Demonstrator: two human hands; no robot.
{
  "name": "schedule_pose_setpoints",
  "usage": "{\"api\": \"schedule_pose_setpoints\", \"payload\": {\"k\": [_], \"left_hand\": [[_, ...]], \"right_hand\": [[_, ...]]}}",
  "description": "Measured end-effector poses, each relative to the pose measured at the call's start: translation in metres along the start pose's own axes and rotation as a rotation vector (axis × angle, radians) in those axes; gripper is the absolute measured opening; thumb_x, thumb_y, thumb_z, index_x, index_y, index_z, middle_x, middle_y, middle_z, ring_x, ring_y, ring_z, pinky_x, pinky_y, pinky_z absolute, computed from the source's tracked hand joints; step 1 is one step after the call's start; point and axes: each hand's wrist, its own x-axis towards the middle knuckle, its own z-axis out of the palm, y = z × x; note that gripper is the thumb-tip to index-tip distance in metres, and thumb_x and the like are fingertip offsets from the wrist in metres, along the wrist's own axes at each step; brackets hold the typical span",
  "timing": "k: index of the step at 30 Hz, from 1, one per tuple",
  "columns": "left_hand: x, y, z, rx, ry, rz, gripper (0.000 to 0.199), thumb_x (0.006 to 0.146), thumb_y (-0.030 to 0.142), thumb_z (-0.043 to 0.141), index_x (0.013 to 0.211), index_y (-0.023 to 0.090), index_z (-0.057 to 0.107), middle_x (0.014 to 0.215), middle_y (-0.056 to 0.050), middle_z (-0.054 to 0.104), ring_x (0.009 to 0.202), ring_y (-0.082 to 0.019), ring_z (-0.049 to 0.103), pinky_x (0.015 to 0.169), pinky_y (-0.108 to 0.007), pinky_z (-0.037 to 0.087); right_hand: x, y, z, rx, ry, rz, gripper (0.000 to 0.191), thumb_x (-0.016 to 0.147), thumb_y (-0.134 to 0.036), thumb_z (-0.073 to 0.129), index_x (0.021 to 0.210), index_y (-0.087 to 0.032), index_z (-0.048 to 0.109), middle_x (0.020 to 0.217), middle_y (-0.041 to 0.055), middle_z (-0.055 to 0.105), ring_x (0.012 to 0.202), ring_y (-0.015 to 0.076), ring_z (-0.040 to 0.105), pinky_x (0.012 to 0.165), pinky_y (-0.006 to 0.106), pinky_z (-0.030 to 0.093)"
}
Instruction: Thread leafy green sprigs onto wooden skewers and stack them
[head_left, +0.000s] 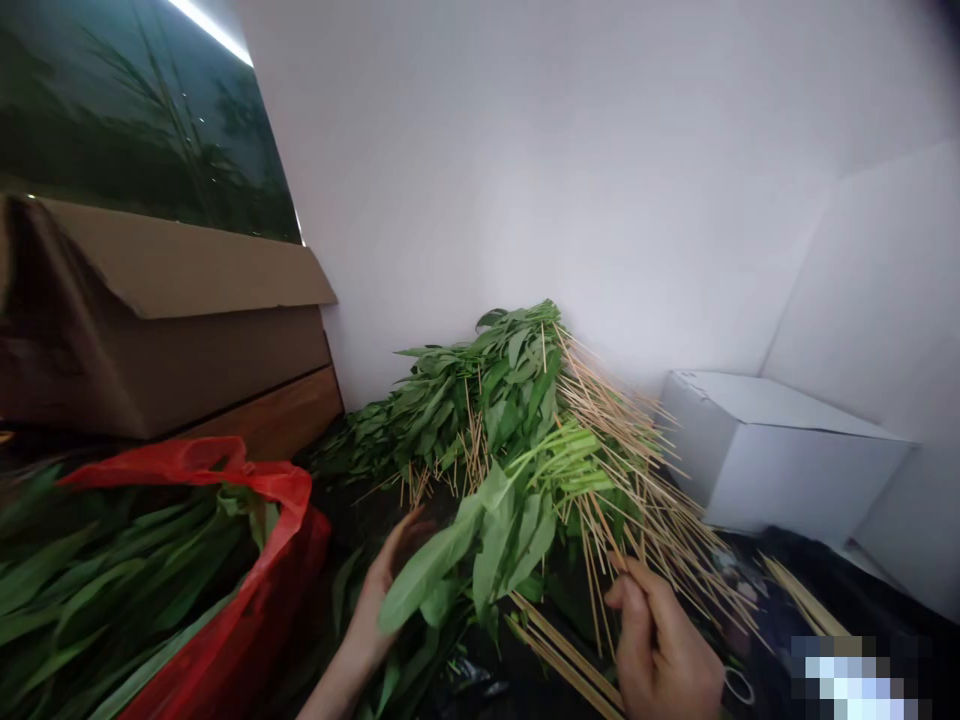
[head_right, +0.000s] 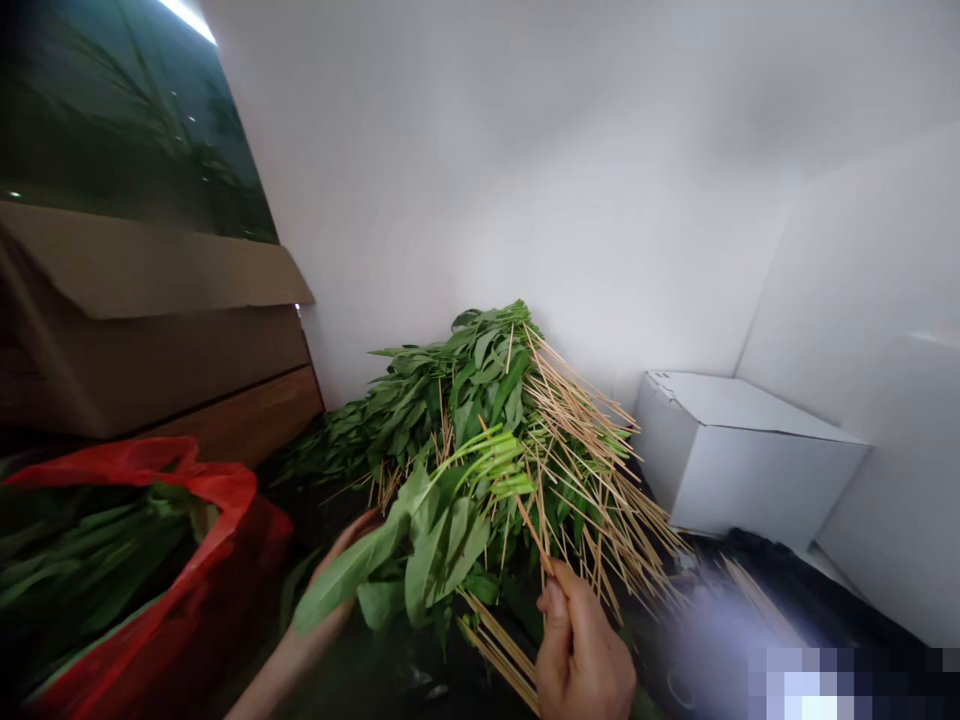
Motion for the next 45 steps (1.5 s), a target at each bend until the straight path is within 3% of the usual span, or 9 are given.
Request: {"api": "schedule_pose_setpoints", "payload": {"k": [5, 9, 13, 20, 24, 29, 32, 40, 45], "left_hand": [[0.01, 0.012, -0.011, -0.31, 0.199, -0.184, 0.063, 0.071, 0.064, 0.066, 0.116, 0.019, 0.064, 0.117, -0.012, 0.069, 0.118, -0.032, 0.058, 0.098, -0.042, 0.048], [0.001, 0.007, -0.009, -0.3, 0.0, -0.174, 0.082, 0.056, 0.086, 0.058, 0.099, 0.018, 0.073, 0.11, -0.014, 0.071, 0.114, -0.038, 0.059, 0.099, -0.048, 0.046], [-0.019, -0.002, 0.006, -0.044, -0.133, -0.12, 0.065, 0.052, 0.064, 0.08, 0.098, 0.019, 0.074, 0.103, -0.012, 0.072, 0.107, -0.037, 0.062, 0.095, -0.045, 0.048], [-0.015, 0.021, 0.01, 0.036, -0.129, -0.061, 0.042, 0.079, 0.055, 0.065, 0.086, 0.014, 0.073, 0.083, -0.008, 0.071, 0.08, -0.023, 0.065, 0.077, -0.029, 0.05], [-0.012, 0.017, 0.006, 0.034, -0.206, -0.097, 0.043, 0.076, 0.054, 0.07, 0.092, 0.014, 0.07, 0.081, -0.006, 0.07, 0.073, -0.02, 0.063, 0.068, -0.026, 0.049], [-0.016, -0.008, 0.015, 0.136, -0.306, -0.031, 0.042, 0.065, 0.046, 0.079, 0.095, 0.016, 0.072, 0.076, -0.004, 0.069, 0.075, -0.02, 0.063, 0.072, -0.027, 0.049], [-0.016, -0.014, 0.018, 0.189, -0.291, -0.009, 0.035, 0.069, 0.044, 0.076, 0.09, 0.017, 0.073, 0.075, -0.005, 0.069, 0.077, -0.021, 0.063, 0.074, -0.027, 0.049], [-0.009, -0.015, 0.01, 0.185, -0.209, 0.02, 0.03, 0.082, 0.044, 0.064, 0.08, 0.014, 0.072, 0.074, -0.005, 0.069, 0.071, -0.018, 0.061, 0.07, -0.026, 0.047], [-0.012, -0.015, 0.013, 0.243, -0.213, -0.014, 0.029, 0.082, 0.042, 0.062, 0.083, 0.015, 0.072, 0.08, -0.006, 0.072, 0.077, -0.021, 0.064, 0.072, -0.026, 0.049]], "right_hand": [[-0.006, -0.001, 0.012, 0.024, -0.059, -0.286, 0.023, 0.094, -0.017, 0.045, 0.108, -0.015, 0.063, 0.072, 0.0052, 0.069, 0.056, 0.0147, 0.066, 0.054, 0.023, 0.049], [-0.012, -0.002, 0.03, -0.103, -0.159, -0.555, 0.025, 0.093, -0.013, 0.041, 0.099, -0.016, 0.066, 0.057, -0.0005, 0.059, 0.041, 0.0103, 0.053, 0.042, 0.024, 0.037], [-0.02, -0.003, 0.041, -0.176, -0.198, -0.645, 0.023, 0.092, -0.011, 0.043, 0.091, -0.017, 0.065, 0.054, -0.0029, 0.055, 0.037, 0.0085, 0.048, 0.039, 0.025, 0.032], [-0.021, 0.004, 0.033, -0.154, -0.35, -0.574, 0.034, 0.094, -0.01, 0.03, 0.105, -0.015, 0.063, 0.067, 0.002, 0.064, 0.045, 0.0124, 0.059, 0.044, 0.024, 0.041], [-0.013, 0.016, 0.023, -0.127, -0.291, -0.532, 0.026, 0.095, -0.013, 0.038, 0.109, -0.016, 0.059, 0.072, 0.0027, 0.068, 0.054, 0.0129, 0.066, 0.052, 0.02, 0.048], [0.003, 0.023, 0.007, -0.066, -0.155, -0.187, 0.021, 0.098, -0.022, 0.04, 0.11, -0.017, 0.057, 0.073, 0.002, 0.071, 0.06, 0.0129, 0.07, 0.058, 0.016, 0.053], [0.014, 0.013, -0.003, -0.056, -0.185, -0.144, 0.022, 0.097, -0.024, 0.041, 0.11, -0.019, 0.057, 0.075, 0.0013, 0.072, 0.062, 0.0126, 0.071, 0.056, 0.015, 0.053], [0.053, -0.04, -0.02, 0.142, -0.519, -0.158, 0.025, 0.095, -0.022, 0.04, 0.115, -0.024, 0.054, 0.067, -0.0036, 0.067, 0.056, 0.0114, 0.066, 0.053, 0.017, 0.051], [0.076, -0.068, -0.011, 0.374, -0.804, -0.183, 0.025, 0.092, -0.013, 0.038, 0.083, -0.026, 0.059, 0.072, -0.004, 0.066, 0.064, 0.0093, 0.063, 0.06, 0.017, 0.048]]}}
